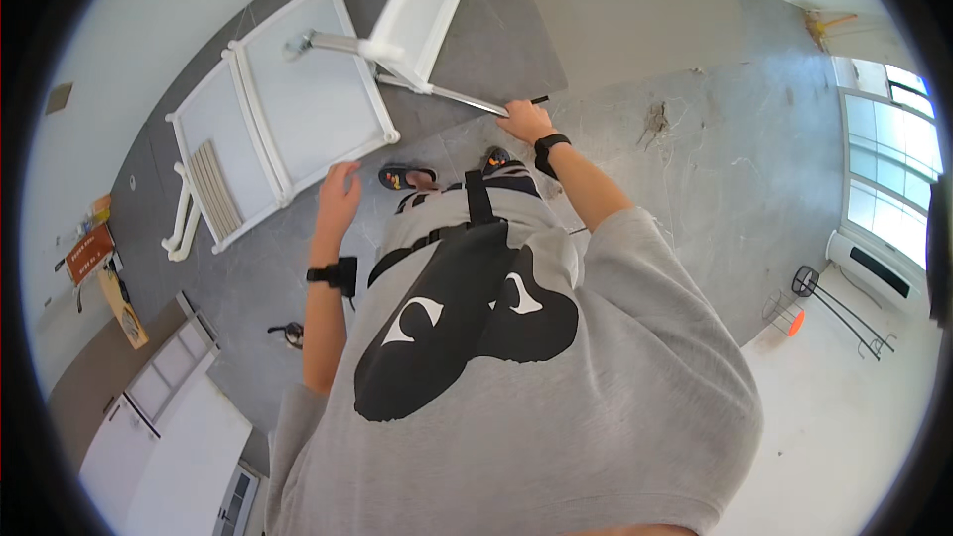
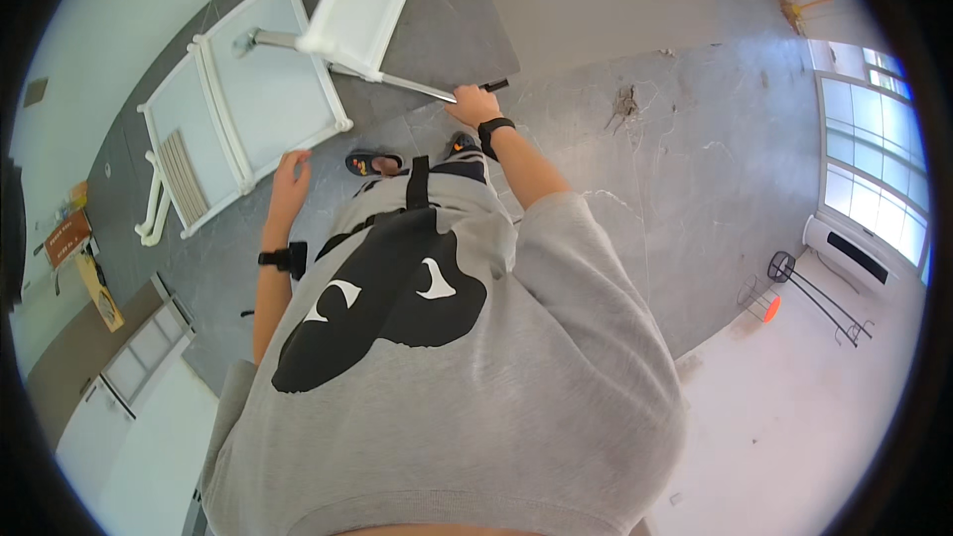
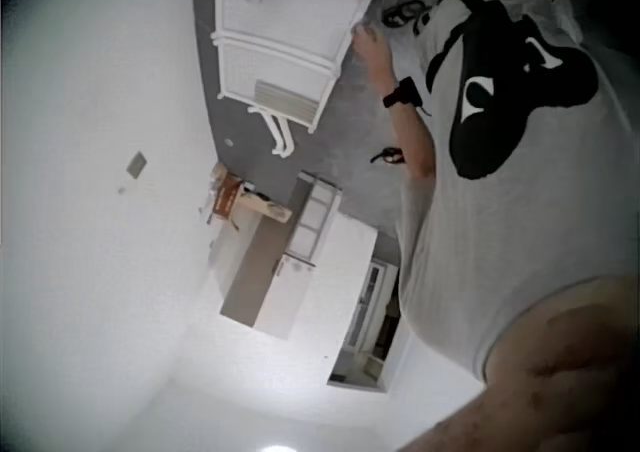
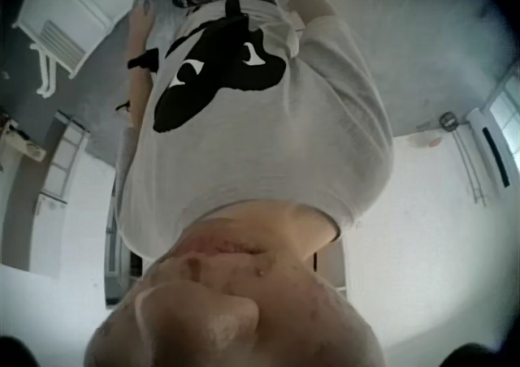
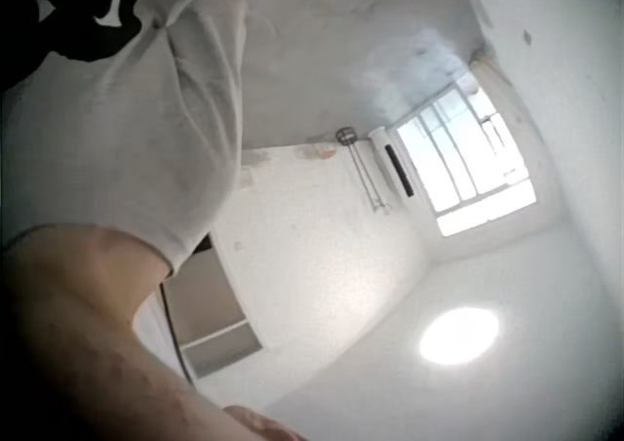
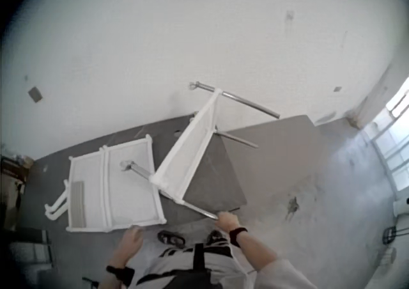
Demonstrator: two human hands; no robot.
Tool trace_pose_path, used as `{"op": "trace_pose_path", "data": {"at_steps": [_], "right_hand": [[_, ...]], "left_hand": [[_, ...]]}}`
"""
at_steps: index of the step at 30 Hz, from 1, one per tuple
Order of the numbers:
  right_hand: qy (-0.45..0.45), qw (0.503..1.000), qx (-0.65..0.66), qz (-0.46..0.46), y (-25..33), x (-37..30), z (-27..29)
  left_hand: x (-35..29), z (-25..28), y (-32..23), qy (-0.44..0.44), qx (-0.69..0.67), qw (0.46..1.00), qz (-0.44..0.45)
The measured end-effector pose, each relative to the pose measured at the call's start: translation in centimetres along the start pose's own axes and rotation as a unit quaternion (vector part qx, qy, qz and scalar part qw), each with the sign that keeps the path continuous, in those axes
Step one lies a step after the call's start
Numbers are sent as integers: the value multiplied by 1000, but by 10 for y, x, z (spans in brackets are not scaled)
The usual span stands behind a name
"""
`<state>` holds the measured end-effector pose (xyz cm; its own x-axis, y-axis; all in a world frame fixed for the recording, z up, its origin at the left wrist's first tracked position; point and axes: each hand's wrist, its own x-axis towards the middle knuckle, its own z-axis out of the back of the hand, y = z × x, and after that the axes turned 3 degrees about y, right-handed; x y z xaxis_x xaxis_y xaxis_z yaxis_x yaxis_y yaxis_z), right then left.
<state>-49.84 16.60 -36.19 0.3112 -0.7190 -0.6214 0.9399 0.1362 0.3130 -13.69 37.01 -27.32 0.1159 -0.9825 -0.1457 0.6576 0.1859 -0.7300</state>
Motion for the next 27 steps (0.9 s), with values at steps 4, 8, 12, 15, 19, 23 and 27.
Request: {"op": "trace_pose_path", "data": {"at_steps": [4,8,12,15,19,23,27], "right_hand": [[-61,996,-4,64,-20,-19,30],[-53,996,-4,68,-42,-75,64],[-15,999,-14,47,-67,-120,72],[-32,995,8,97,-84,-138,70],[-99,986,-34,127,-103,-147,81],[-228,947,-140,178,-109,-155,113],[-315,902,-121,268,-119,-143,126]], "left_hand": [[44,-23,-50,23,94,995,-4],[72,-56,-81,7,140,986,-93],[102,-93,-109,-47,259,926,-269],[110,-99,-129,55,243,928,-278],[118,-96,-149,140,224,925,-273],[107,-77,-194,137,210,937,-245],[95,-66,-214,106,211,944,-230]]}}
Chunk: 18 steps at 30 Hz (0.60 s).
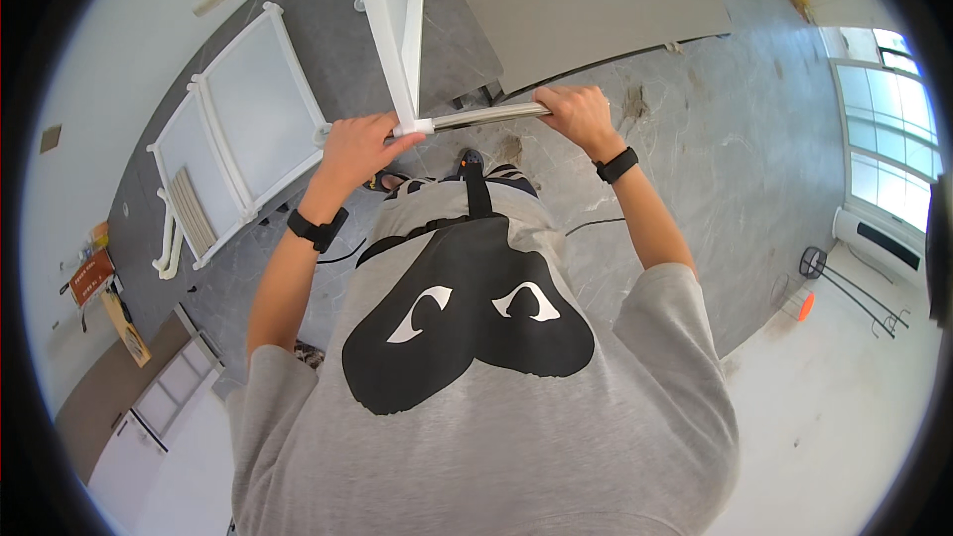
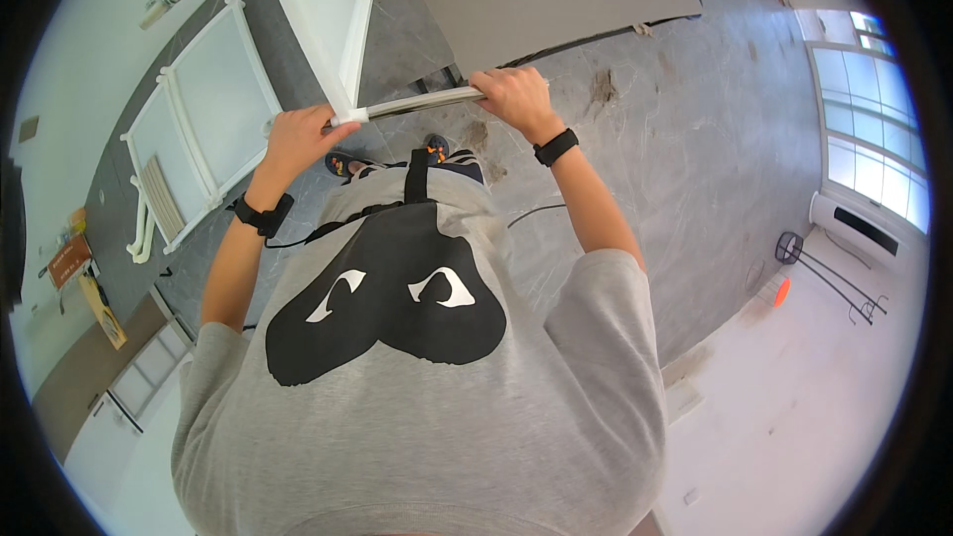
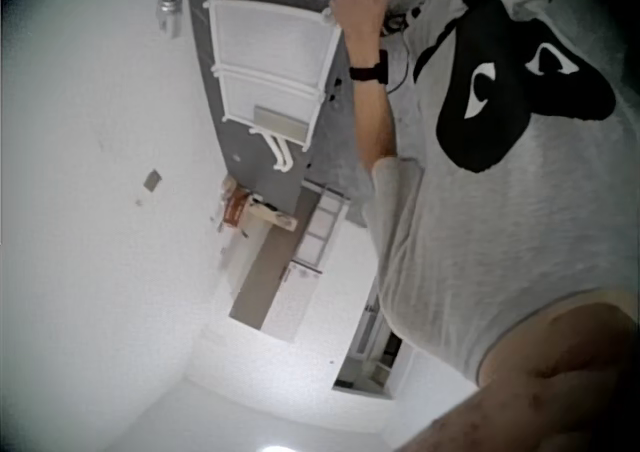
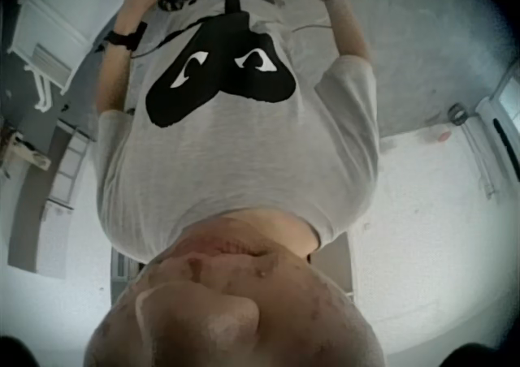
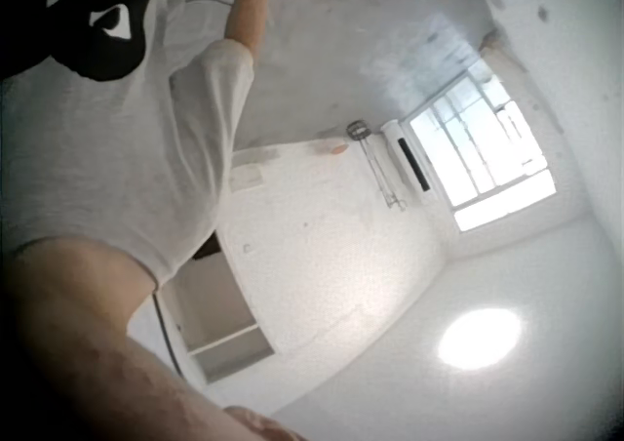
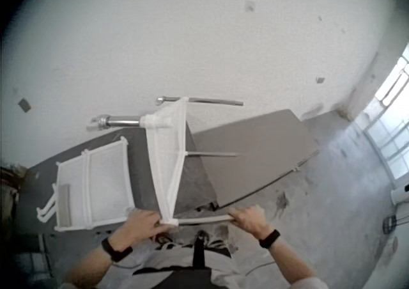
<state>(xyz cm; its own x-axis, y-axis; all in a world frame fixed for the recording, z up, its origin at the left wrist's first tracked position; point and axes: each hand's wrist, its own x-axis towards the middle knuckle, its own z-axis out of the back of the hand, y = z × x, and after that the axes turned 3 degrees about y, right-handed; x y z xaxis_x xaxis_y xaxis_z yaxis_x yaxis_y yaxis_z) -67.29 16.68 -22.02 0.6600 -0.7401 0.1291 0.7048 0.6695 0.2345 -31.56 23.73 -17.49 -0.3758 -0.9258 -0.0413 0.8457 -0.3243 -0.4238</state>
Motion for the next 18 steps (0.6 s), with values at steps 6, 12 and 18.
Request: {"op": "trace_pose_path", "data": {"at_steps": [6,12,18], "right_hand": [[-92,990,-45,93,-21,27,-10],[-178,940,226,-182,8,20,-109],[-95,913,257,-303,39,32,-140]], "left_hand": [[-8,-3,-9,-34,-18,998,41],[-19,37,-6,-83,-133,979,127],[-9,38,39,-132,-179,963,152]]}}
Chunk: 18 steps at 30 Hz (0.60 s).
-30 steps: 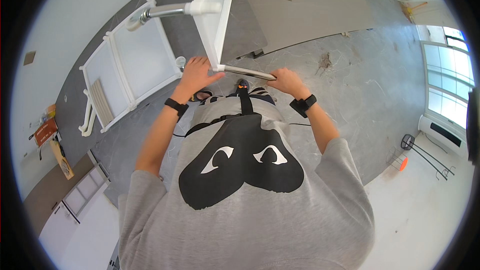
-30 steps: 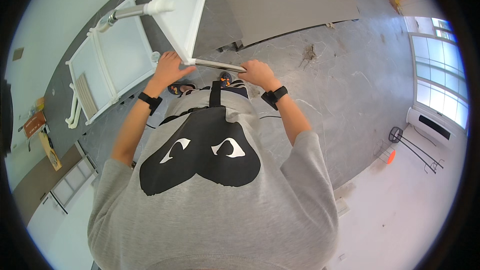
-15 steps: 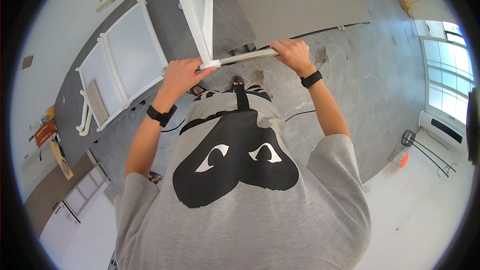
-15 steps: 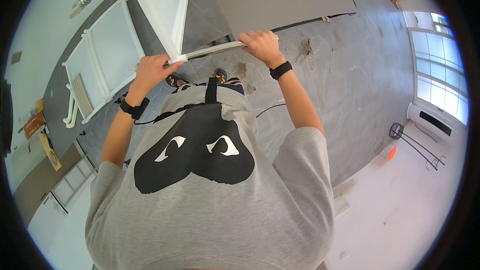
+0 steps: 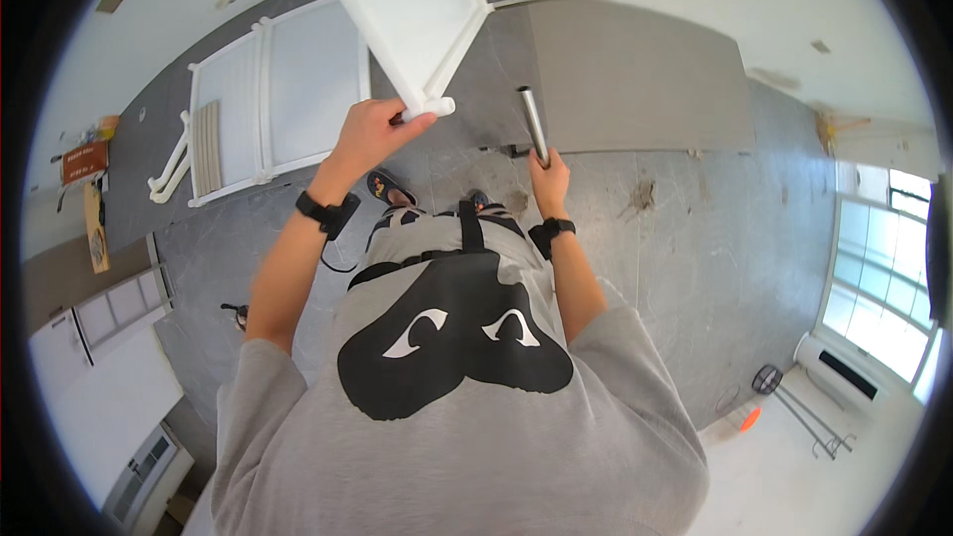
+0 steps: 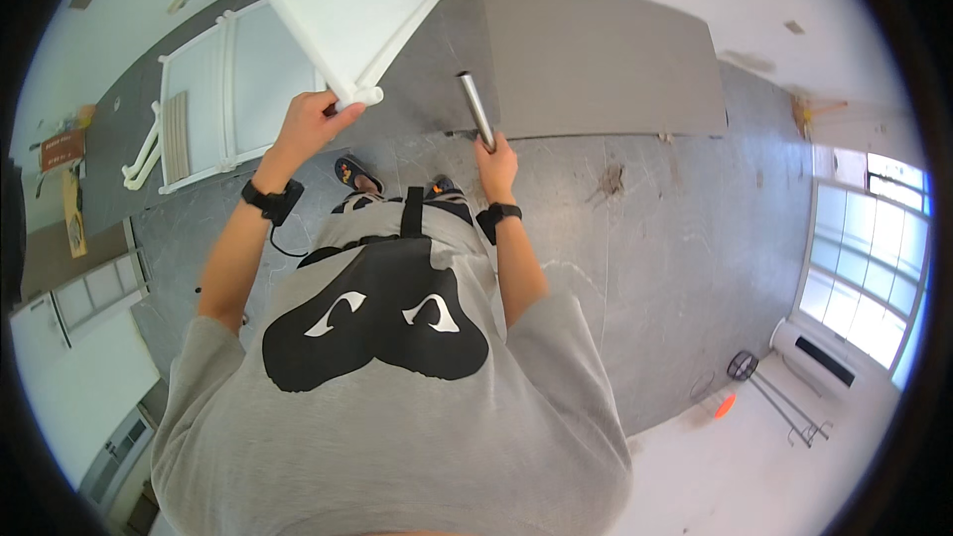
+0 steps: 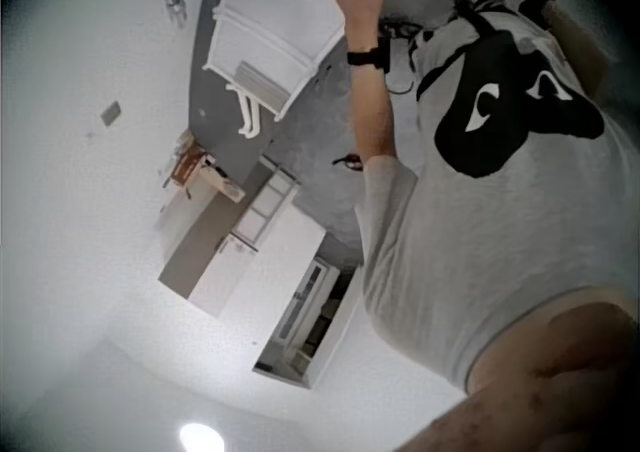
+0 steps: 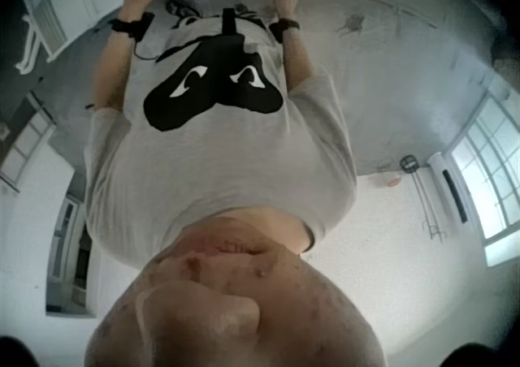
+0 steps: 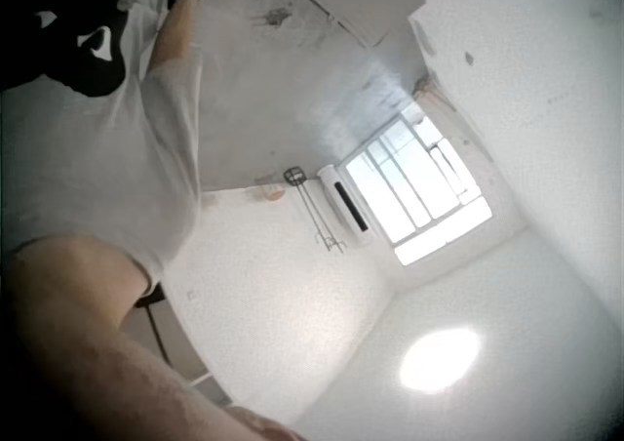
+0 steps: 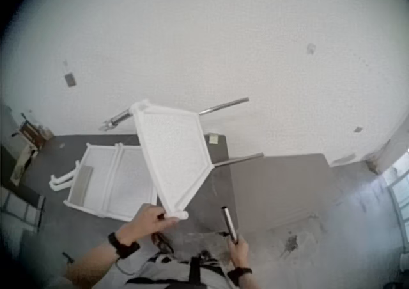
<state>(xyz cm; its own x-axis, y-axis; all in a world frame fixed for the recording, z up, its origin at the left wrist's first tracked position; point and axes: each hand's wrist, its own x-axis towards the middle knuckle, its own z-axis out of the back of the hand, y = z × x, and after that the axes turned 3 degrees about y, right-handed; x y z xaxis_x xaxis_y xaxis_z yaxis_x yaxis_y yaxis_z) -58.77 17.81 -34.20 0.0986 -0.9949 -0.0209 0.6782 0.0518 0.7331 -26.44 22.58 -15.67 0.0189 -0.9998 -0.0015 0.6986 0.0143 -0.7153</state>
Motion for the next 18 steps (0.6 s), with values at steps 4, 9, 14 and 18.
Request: {"op": "trace_pose_path", "data": {"at_steps": [4,9,14,18], "right_hand": [[-5,993,94,-69,3,3,2],[24,994,97,-36,-15,-5,-3],[68,992,81,-74,-20,-25,-21],[81,992,62,-71,4,-28,-35]], "left_hand": [[-6,-2,36,-75,-61,995,22],[-37,-11,106,-117,-162,979,28],[-61,-39,179,-138,-245,953,109],[-78,-52,206,-157,-219,951,151]]}}
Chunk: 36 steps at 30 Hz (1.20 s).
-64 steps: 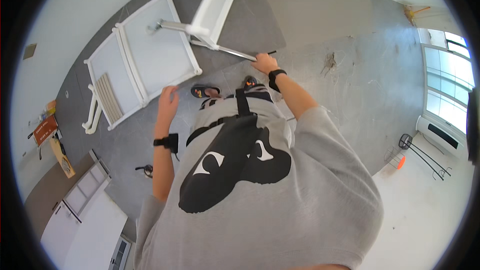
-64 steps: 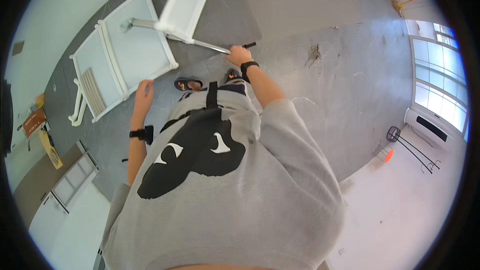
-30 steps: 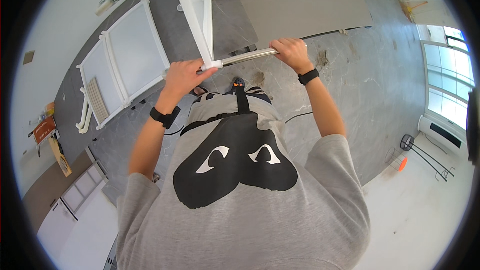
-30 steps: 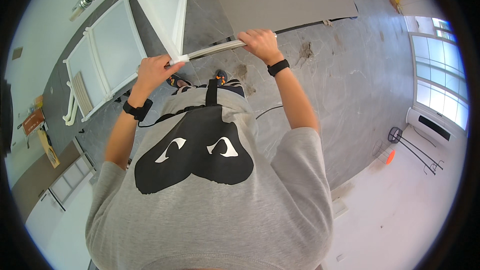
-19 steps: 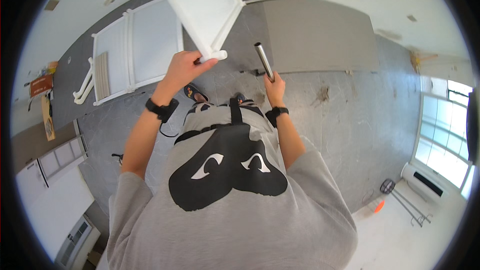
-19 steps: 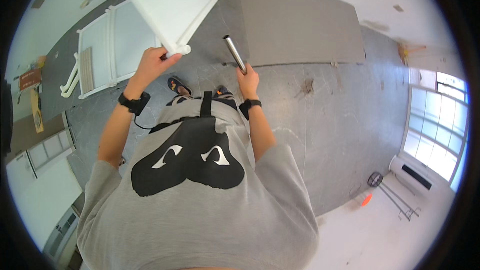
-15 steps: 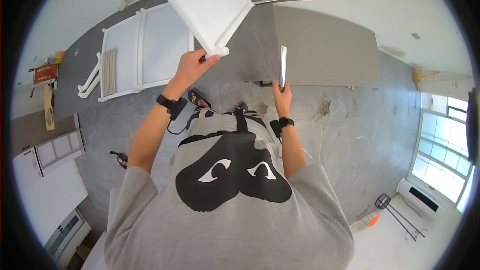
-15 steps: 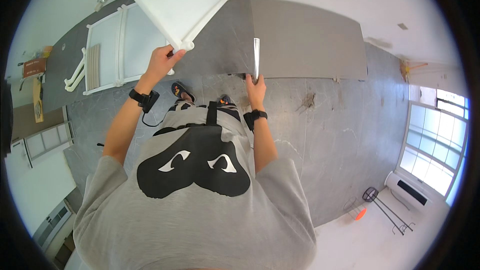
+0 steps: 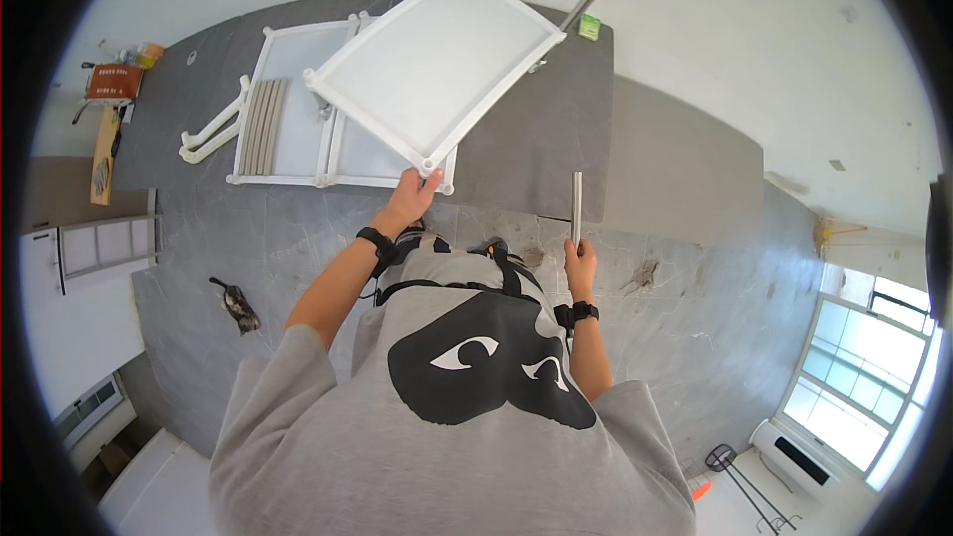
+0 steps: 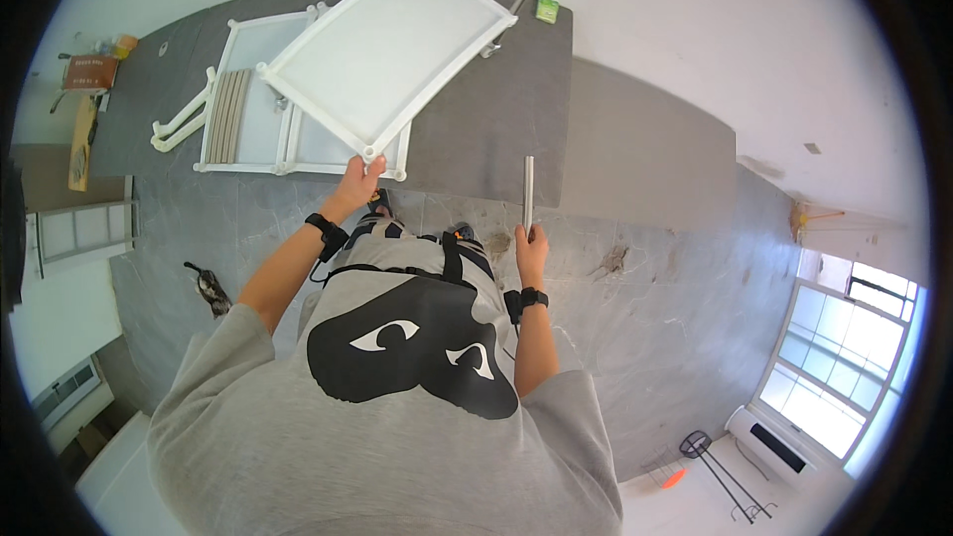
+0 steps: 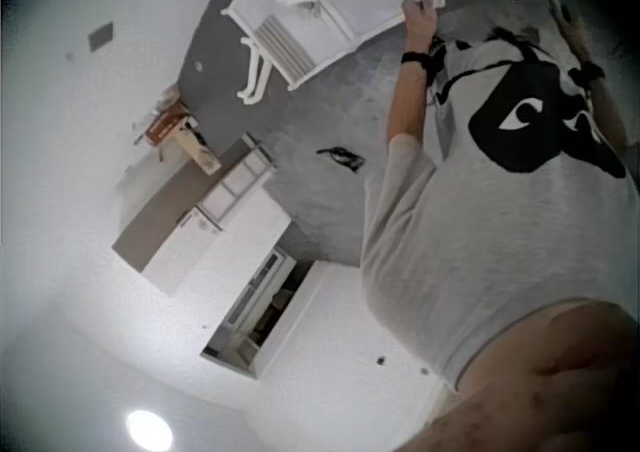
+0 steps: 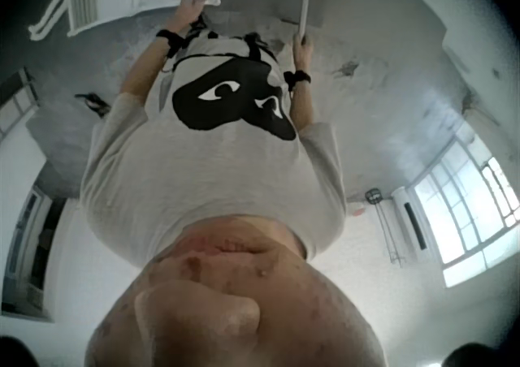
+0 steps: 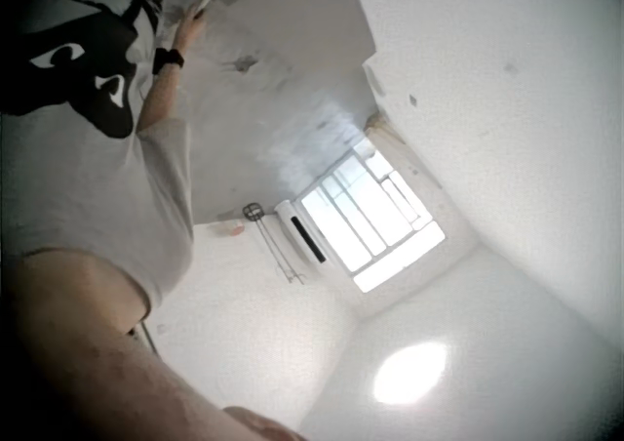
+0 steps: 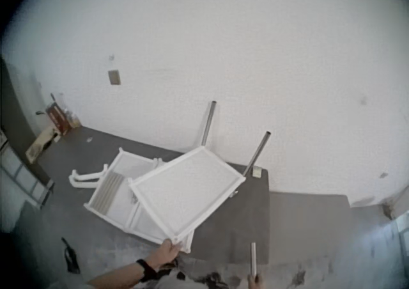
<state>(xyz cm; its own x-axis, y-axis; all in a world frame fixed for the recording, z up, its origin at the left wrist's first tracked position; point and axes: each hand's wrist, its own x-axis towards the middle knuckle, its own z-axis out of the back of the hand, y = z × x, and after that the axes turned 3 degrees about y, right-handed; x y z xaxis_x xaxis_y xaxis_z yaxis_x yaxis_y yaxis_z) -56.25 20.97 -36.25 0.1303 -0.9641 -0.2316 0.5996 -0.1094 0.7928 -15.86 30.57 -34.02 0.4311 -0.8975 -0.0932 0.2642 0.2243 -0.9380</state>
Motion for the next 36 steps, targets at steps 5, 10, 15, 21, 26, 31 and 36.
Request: {"op": "trace_pose_path", "data": {"at_steps": [5,10,15,21,26,31,36], "right_hand": [[32,999,42,4,94,-1,-26],[89,991,29,97,223,-12,-57],[293,909,-108,277,339,-34,-132],[336,849,-112,393,384,-39,-195],[311,900,-68,297,384,-27,-189],[312,895,-143,285,347,-28,-179],[234,878,-180,377,358,-44,-163]], "left_hand": [[-5,11,-20,53,51,994,-78],[-4,96,-113,331,352,867,121],[-16,137,-115,111,-167,980,7],[7,233,-71,-53,-77,986,140],[18,308,90,-184,250,946,96],[58,313,128,-154,340,922,98],[75,286,118,-77,525,844,80]]}}
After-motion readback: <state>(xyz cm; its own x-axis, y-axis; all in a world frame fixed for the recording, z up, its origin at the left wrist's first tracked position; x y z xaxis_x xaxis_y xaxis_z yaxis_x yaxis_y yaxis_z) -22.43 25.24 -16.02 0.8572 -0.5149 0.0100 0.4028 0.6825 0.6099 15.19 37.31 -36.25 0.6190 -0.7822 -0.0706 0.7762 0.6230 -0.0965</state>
